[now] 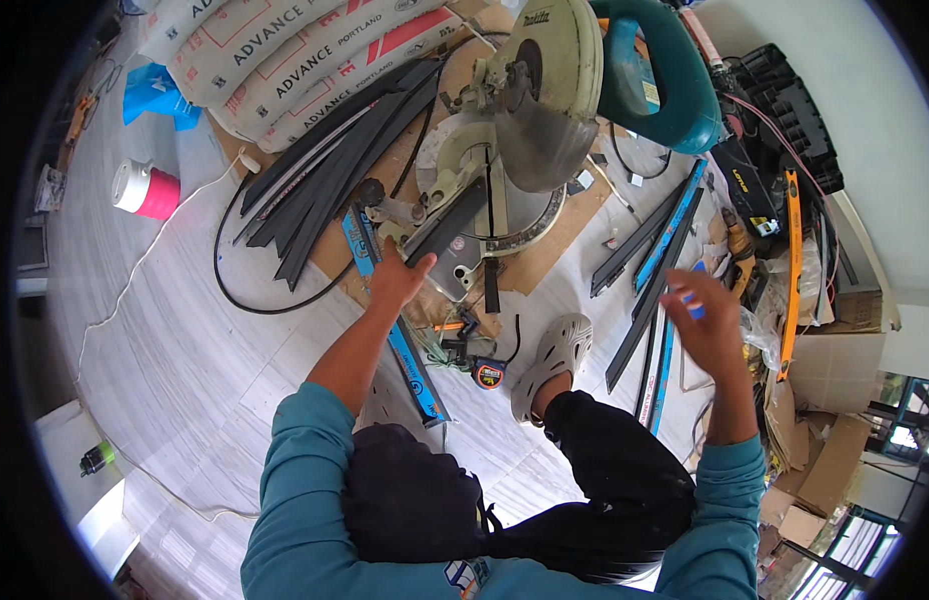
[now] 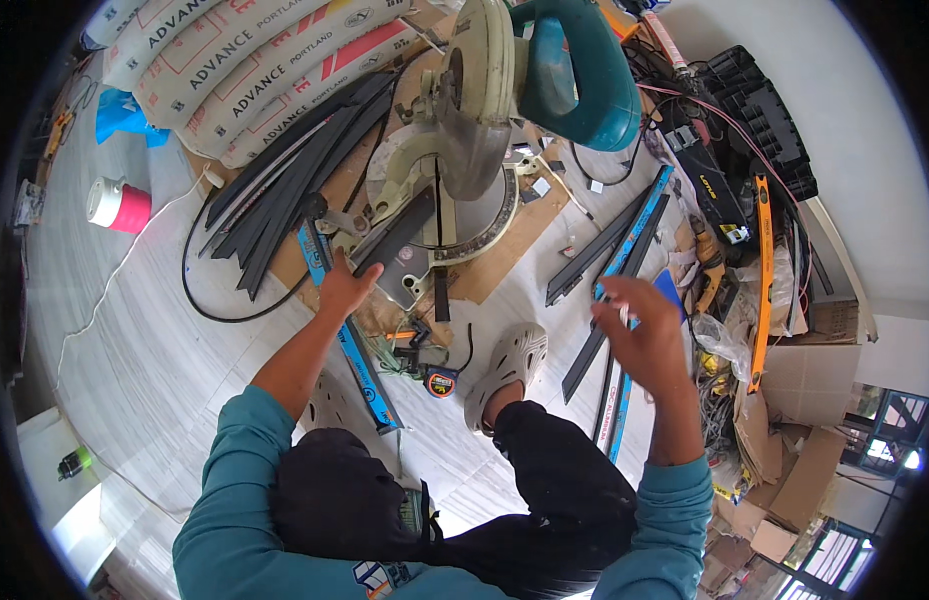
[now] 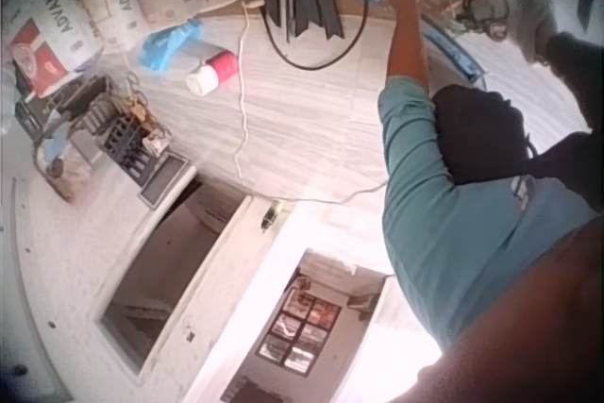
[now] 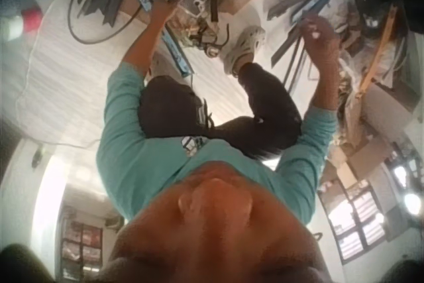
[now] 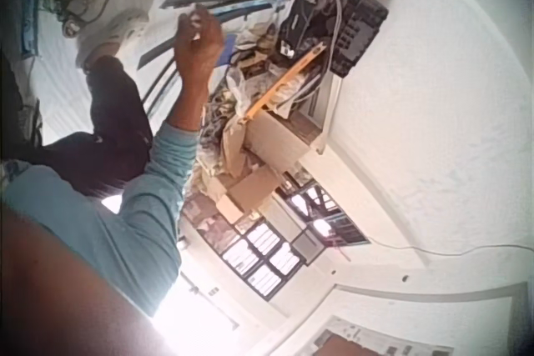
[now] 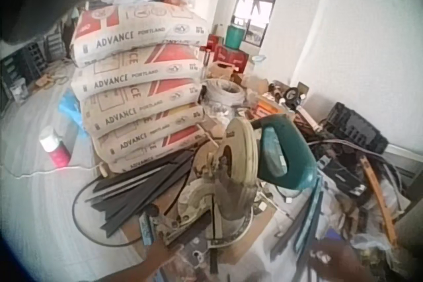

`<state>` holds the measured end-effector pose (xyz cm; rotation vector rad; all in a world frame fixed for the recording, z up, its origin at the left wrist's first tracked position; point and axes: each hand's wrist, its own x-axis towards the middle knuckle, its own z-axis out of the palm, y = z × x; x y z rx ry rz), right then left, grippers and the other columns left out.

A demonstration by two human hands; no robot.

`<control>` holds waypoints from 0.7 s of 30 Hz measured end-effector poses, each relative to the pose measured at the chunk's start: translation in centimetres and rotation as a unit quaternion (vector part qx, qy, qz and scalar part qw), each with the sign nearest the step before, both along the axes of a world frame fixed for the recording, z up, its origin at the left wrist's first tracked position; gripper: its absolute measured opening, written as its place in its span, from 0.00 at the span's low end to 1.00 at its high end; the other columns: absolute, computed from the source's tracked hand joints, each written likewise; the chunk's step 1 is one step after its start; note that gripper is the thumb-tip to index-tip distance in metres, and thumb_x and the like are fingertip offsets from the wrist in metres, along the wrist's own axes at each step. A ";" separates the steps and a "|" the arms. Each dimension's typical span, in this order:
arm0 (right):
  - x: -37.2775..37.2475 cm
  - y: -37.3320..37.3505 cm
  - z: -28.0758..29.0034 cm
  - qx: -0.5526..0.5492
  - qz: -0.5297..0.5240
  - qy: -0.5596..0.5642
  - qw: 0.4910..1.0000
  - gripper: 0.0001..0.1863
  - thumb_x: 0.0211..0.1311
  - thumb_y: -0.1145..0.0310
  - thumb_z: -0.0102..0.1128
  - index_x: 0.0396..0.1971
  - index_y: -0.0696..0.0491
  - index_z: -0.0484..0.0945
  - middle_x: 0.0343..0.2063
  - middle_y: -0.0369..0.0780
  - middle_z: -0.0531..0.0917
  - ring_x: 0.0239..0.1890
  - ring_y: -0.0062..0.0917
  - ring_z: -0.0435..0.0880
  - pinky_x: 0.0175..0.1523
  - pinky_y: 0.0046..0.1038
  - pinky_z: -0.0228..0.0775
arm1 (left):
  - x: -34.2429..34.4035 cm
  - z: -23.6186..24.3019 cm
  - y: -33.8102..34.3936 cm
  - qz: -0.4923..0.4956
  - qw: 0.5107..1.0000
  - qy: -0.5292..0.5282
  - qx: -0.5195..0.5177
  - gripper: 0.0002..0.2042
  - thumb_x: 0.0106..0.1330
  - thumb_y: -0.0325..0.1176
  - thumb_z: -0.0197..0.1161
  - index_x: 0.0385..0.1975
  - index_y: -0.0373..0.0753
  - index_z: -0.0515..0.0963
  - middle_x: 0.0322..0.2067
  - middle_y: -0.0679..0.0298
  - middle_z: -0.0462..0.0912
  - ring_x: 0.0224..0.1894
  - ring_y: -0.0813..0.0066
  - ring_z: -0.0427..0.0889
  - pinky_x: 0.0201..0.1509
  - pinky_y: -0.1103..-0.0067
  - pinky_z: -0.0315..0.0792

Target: The person is measuring and cutting aluminum window or door frames using a miter saw.

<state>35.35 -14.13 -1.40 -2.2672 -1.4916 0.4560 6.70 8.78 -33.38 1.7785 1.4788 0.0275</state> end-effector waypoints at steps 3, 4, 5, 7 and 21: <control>0.1 3.3 3.6 0.131 0.011 -0.062 0.989 0.13 0.57 0.73 0.66 0.42 0.59 0.80 0.33 0.41 0.84 0.33 0.25 0.82 0.37 0.24 0.73 | 0.7 0.4 0.9 0.017 1.000 0.000 -0.001 0.57 0.49 0.73 0.61 0.68 0.28 0.53 0.49 0.36 0.78 0.50 0.44 0.80 0.51 0.62 0.75; -0.1 4.7 4.5 0.164 -0.007 -0.051 0.985 0.13 0.58 0.72 0.66 0.42 0.59 0.81 0.33 0.40 0.84 0.33 0.23 0.81 0.37 0.23 0.72 | 0.4 0.0 1.4 0.021 1.000 0.004 0.000 0.57 0.49 0.73 0.61 0.68 0.28 0.53 0.49 0.36 0.78 0.50 0.44 0.80 0.51 0.62 0.75; -0.1 6.3 5.0 0.211 -0.018 -0.043 0.976 0.12 0.60 0.71 0.65 0.42 0.59 0.81 0.33 0.39 0.84 0.34 0.22 0.81 0.38 0.23 0.72 | 0.0 -0.6 1.9 0.027 1.000 0.007 0.002 0.56 0.50 0.71 0.62 0.68 0.30 0.52 0.50 0.38 0.78 0.51 0.44 0.80 0.52 0.61 0.75; -0.5 10.3 6.6 0.274 -0.029 -0.035 0.961 0.11 0.63 0.70 0.62 0.42 0.59 0.81 0.35 0.39 0.84 0.37 0.21 0.81 0.40 0.22 0.73 | 0.1 -1.1 2.2 0.034 0.999 0.005 -0.002 0.55 0.51 0.68 0.64 0.69 0.32 0.52 0.51 0.40 0.78 0.52 0.45 0.80 0.53 0.61 0.75; 0.0 20.1 3.2 0.075 -0.287 0.371 0.880 0.39 0.63 0.32 0.44 0.42 0.58 0.78 0.29 0.45 0.83 0.28 0.29 0.83 0.29 0.30 0.75 | 0.0 -3.8 3.2 0.042 0.994 -0.083 -0.050 0.47 0.49 0.65 0.69 0.62 0.34 0.64 0.52 0.45 0.78 0.56 0.51 0.78 0.56 0.64 0.72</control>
